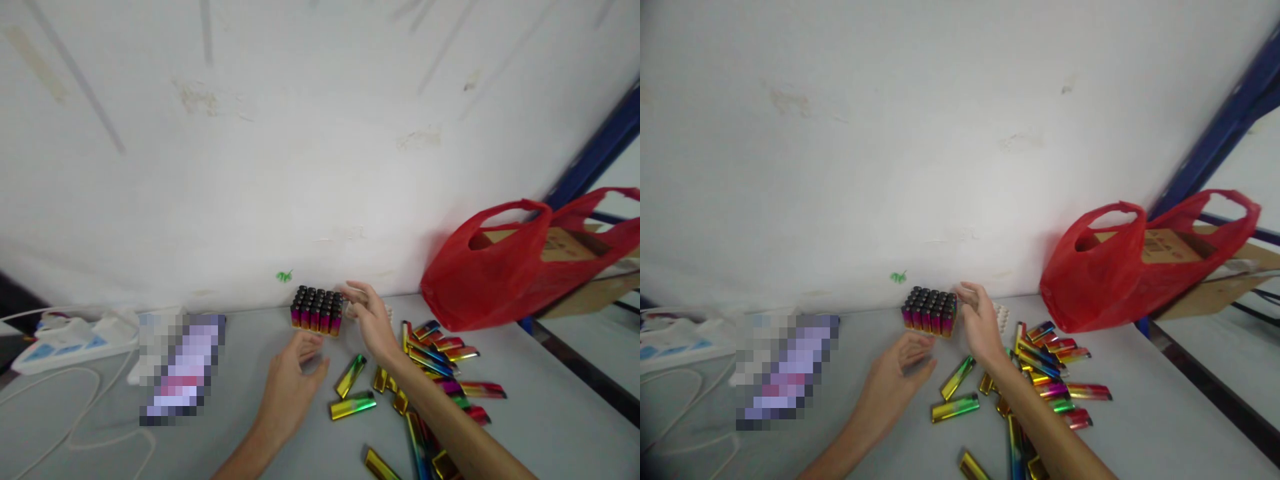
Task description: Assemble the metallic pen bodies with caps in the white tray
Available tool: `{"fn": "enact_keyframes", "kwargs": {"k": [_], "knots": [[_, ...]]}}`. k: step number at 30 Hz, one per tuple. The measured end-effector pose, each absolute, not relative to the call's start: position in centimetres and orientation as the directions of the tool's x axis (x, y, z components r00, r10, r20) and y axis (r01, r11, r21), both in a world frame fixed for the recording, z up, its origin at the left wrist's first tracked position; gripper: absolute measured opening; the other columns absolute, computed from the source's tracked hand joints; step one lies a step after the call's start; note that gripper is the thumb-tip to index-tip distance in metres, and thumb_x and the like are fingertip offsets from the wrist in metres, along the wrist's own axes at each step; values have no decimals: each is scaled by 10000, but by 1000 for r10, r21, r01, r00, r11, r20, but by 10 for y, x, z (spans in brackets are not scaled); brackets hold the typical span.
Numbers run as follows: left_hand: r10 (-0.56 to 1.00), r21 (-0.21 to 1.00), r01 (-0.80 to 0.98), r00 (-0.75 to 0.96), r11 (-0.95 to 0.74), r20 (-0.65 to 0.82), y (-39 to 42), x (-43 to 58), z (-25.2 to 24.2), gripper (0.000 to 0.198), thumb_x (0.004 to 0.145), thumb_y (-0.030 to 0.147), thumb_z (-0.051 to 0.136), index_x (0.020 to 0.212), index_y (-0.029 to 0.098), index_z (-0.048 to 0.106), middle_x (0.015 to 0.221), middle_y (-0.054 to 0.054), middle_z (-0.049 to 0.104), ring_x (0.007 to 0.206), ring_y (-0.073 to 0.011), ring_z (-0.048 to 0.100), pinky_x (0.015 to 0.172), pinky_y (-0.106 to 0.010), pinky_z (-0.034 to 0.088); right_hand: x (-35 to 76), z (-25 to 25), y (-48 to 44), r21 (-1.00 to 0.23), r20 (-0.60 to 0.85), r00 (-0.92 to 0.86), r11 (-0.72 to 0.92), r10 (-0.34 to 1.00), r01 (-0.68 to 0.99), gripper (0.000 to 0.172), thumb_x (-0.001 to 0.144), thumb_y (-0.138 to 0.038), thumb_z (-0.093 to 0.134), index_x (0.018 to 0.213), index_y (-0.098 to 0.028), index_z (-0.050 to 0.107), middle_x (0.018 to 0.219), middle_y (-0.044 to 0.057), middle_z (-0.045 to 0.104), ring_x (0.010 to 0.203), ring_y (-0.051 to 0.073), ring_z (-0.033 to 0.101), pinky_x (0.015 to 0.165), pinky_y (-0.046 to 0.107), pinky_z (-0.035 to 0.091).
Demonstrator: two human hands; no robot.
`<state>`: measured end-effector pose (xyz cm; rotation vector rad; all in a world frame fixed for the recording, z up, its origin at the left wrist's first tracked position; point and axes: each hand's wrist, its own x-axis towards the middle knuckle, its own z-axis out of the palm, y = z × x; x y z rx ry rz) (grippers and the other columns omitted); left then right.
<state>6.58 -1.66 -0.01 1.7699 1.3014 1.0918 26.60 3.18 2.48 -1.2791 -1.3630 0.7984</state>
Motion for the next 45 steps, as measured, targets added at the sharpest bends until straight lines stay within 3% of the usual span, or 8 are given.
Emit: {"fn": "enact_keyframes", "kwargs": {"k": [4, 8, 16, 26, 32, 40, 43, 45], "knots": [[942, 812, 529, -65, -247, 329, 8, 49, -3, 642, 798, 319, 882, 1318, 207, 520, 1321, -167, 668, 1217, -414, 710, 1013, -669, 619, 303, 32, 8, -811, 316, 123, 201, 941, 550, 246, 915, -226, 560, 1119, -207, 696, 1150, 134, 790, 1096, 312, 701, 998, 473, 519], [921, 754, 586, -33, -298, 389, 28, 43, -3, 956, 683, 268, 986, 1461, 237, 431, 1408, -140, 633, 1364, -440, 630, 1165, -690, 506, 334, 32, -10, -581, 307, 2, 185, 952, 793, 118, 854, -165, 716, 962, -208, 729, 1006, 117, 746, 1072, 354, 629, 1004, 489, 430], [910, 685, 666, -23, -295, 414, 40, 66, -1, 874, 722, 341, 1037, 1345, 209, 438, 1299, -161, 671, 1240, -440, 694, 1056, -615, 581, 341, 19, -7, -373, 244, -147, 233, 958, 898, 157, 1008, -94, 634, 924, -217, 681, 1008, 83, 737, 982, 287, 681, 903, 383, 441], [925, 666, 712, -65, -220, 375, 53, 69, 6, 756, 744, 347, 1013, 1195, 245, 415, 1135, -92, 686, 1058, -383, 752, 901, -534, 625, 351, 58, -43, -612, 370, -26, 264, 929, 746, 164, 1099, -332, 593, 1013, -237, 694, 952, 42, 680, 828, 245, 643, 755, 344, 497], [918, 715, 662, -100, -226, 383, 30, 38, 26, 598, 752, 278, 857, 1174, 257, 434, 1037, -6, 662, 747, -244, 735, 698, -392, 611, 332, 77, -98, -782, 241, -156, 287, 958, 553, 207, 1108, -408, 646, 968, -279, 727, 917, 21, 687, 855, 243, 662, 767, 343, 517], [871, 731, 625, -160, -274, 464, 0, 6, 33, 365, 766, 239, 639, 1064, 277, 431, 729, 104, 486, 631, -184, 609, 645, -293, 500, 247, 32, -122, -381, 364, -666, 756, 652, 532, 172, 1135, -328, 630, 998, -232, 673, 980, -1, 708, 904, 183, 683, 881, 306, 504], [870, 735, 597, -120, -323, 479, 2, 7, 22, 389, 730, 229, 620, 1062, 276, 424, 743, 97, 507, 652, -182, 619, 686, -301, 514, 223, 12, -115, -230, 300, -728, 787, 617, 572, 164, 1108, -311, 679, 976, -220, 646, 1004, 0, 710, 910, 200, 665, 876, 344, 492], [865, 728, 590, -97, -348, 492, 0, 5, 17, 385, 734, 224, 614, 1063, 275, 422, 751, 95, 508, 659, -184, 620, 702, -307, 512, 220, 14, -112, -265, 258, -725, 769, 638, 582, 109, 1084, -287, 718, 1015, -223, 663, 1059, 8, 716, 960, 207, 669, 881, 340, 493]]}}
